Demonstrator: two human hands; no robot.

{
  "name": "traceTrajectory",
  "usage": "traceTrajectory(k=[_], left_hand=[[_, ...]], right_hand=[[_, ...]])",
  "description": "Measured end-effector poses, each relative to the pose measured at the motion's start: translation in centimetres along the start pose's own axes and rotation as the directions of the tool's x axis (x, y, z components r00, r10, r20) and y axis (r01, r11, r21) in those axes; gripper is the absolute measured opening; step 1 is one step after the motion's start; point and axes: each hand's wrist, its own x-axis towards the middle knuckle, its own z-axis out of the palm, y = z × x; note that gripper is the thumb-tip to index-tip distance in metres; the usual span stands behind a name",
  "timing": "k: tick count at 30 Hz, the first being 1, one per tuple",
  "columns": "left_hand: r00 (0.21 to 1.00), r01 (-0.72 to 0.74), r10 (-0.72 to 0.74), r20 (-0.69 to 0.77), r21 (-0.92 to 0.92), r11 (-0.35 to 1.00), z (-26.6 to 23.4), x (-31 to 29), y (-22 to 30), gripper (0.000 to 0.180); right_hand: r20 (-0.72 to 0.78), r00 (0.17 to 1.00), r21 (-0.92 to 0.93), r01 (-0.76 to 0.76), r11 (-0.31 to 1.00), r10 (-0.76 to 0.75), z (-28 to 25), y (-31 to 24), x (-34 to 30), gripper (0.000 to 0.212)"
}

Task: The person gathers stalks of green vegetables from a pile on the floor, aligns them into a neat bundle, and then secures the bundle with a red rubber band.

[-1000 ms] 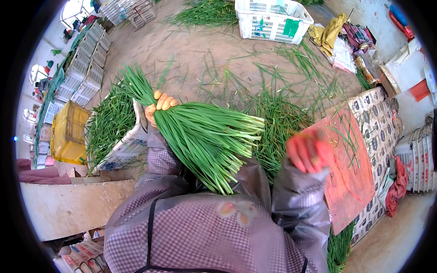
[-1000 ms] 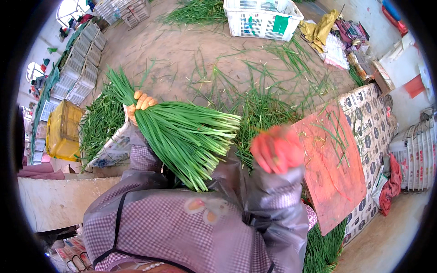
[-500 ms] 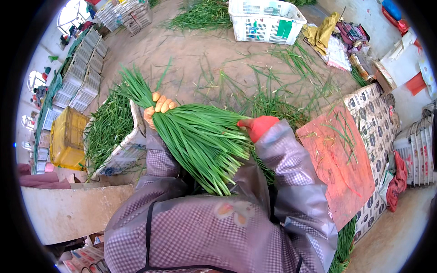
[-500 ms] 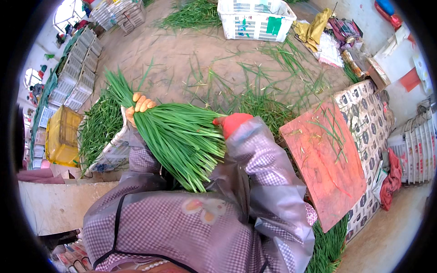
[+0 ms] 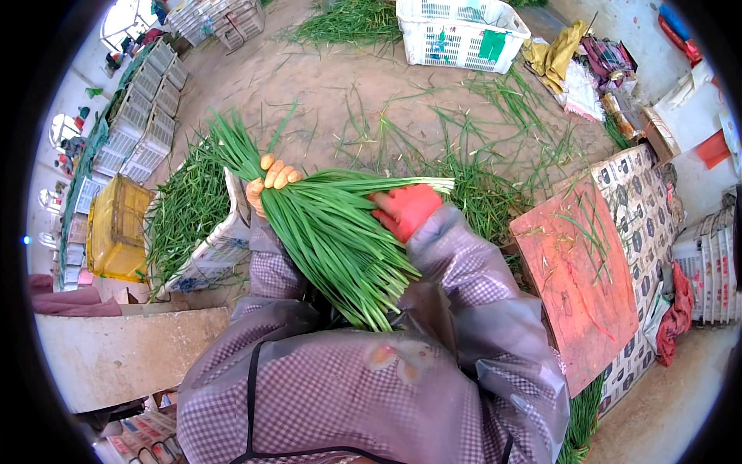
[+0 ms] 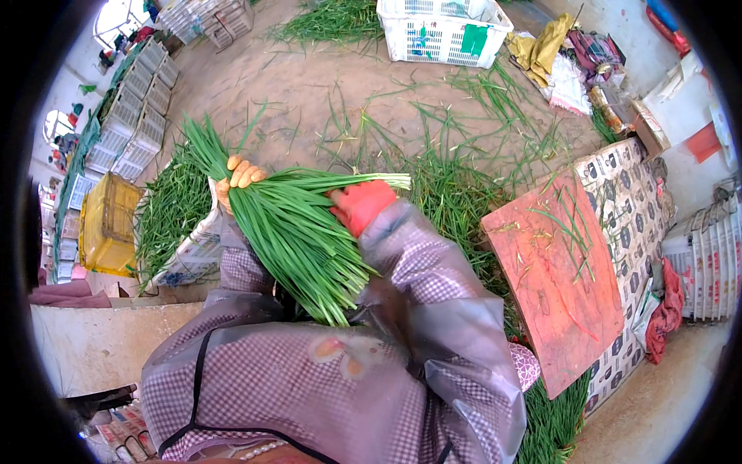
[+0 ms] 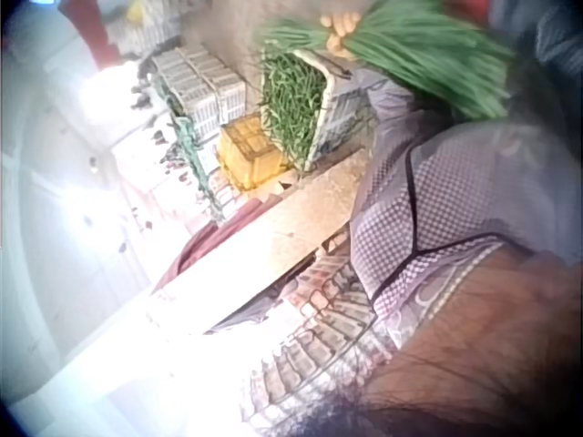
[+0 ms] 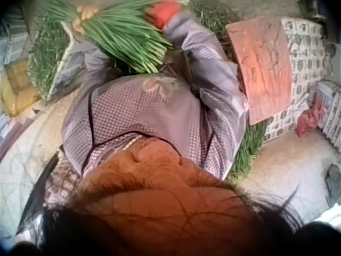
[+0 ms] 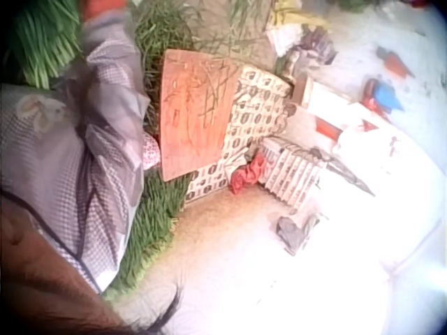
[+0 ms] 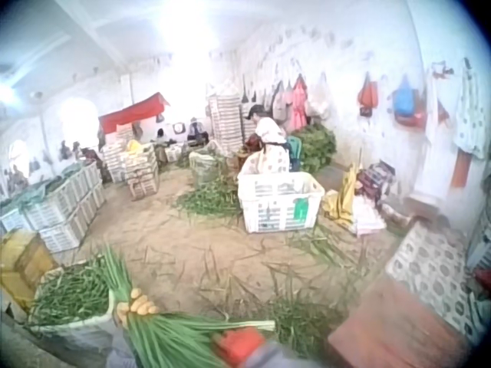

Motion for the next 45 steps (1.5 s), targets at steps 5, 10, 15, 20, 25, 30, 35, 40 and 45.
traceTrajectory(k=[5, 10, 15, 20, 25, 30, 35, 40, 45], left_hand=[[0.999, -0.029, 0.028, -0.037, -0.025, 0.999, 0.5, 0.0, -0.4, 0.027], [1.0, -0.023, 0.024, 0.009, -0.041, 0.999, 1.0, 0.3, -0.8, 0.026], [0.992, 0.038, -0.033, 0.119, -0.038, 0.999, 0.9, 1.1, -0.8, 0.024], [0.989, 0.048, -0.039, 0.143, -0.061, 0.997, 0.7, 1.7, -1.3, 0.024], [0.994, 0.033, -0.027, 0.109, -0.052, 0.998, 0.9, 2.0, -1.9, 0.024], [0.966, 0.085, -0.057, 0.252, -0.101, 0.991, 1.1, 3.6, -2.7, 0.023], [0.977, 0.045, -0.024, 0.21, -0.095, 0.994, 1.6, 2.8, -1.8, 0.022], [0.934, 0.108, -0.075, 0.349, -0.076, 0.991, 1.9, 4.4, -2.3, 0.022], [0.823, 0.209, -0.106, 0.557, -0.125, 0.97, 3.2, 7.5, -4.8, 0.021]], right_hand=[[-0.437, 0.893, 0.517, 0.15, 0.843, 0.109, 2.0, -2.0, -1.2, 0.018], [0.273, 0.953, 0.917, -0.3, 0.264, 0.134, -0.2, -3.1, -6.9, 0.023], [0.595, 0.792, 0.802, -0.594, -0.052, 0.136, -1.2, -1.0, -13.2, 0.022], [0.336, 0.678, -0.032, -0.686, 0.727, 0.654, 2.6, 4.5, -19.5, 0.024], [-0.266, 0.945, 0.372, -0.082, 0.924, 0.191, -4.5, 0.9, -10.7, 0.029], [-0.152, 0.987, 0.171, 0.085, 0.982, -0.059, -3.6, -2.6, -5.3, 0.022], [-0.029, 0.951, 0.986, 0.077, 0.148, -0.307, -7.5, -1.0, -8.9, 0.021], [0.203, 0.967, 0.977, -0.189, 0.1, -0.155, -14.2, 2.0, -16.1, 0.03], [-0.004, 0.955, 0.692, -0.21, 0.691, 0.295, -9.1, 4.3, -9.1, 0.042]])
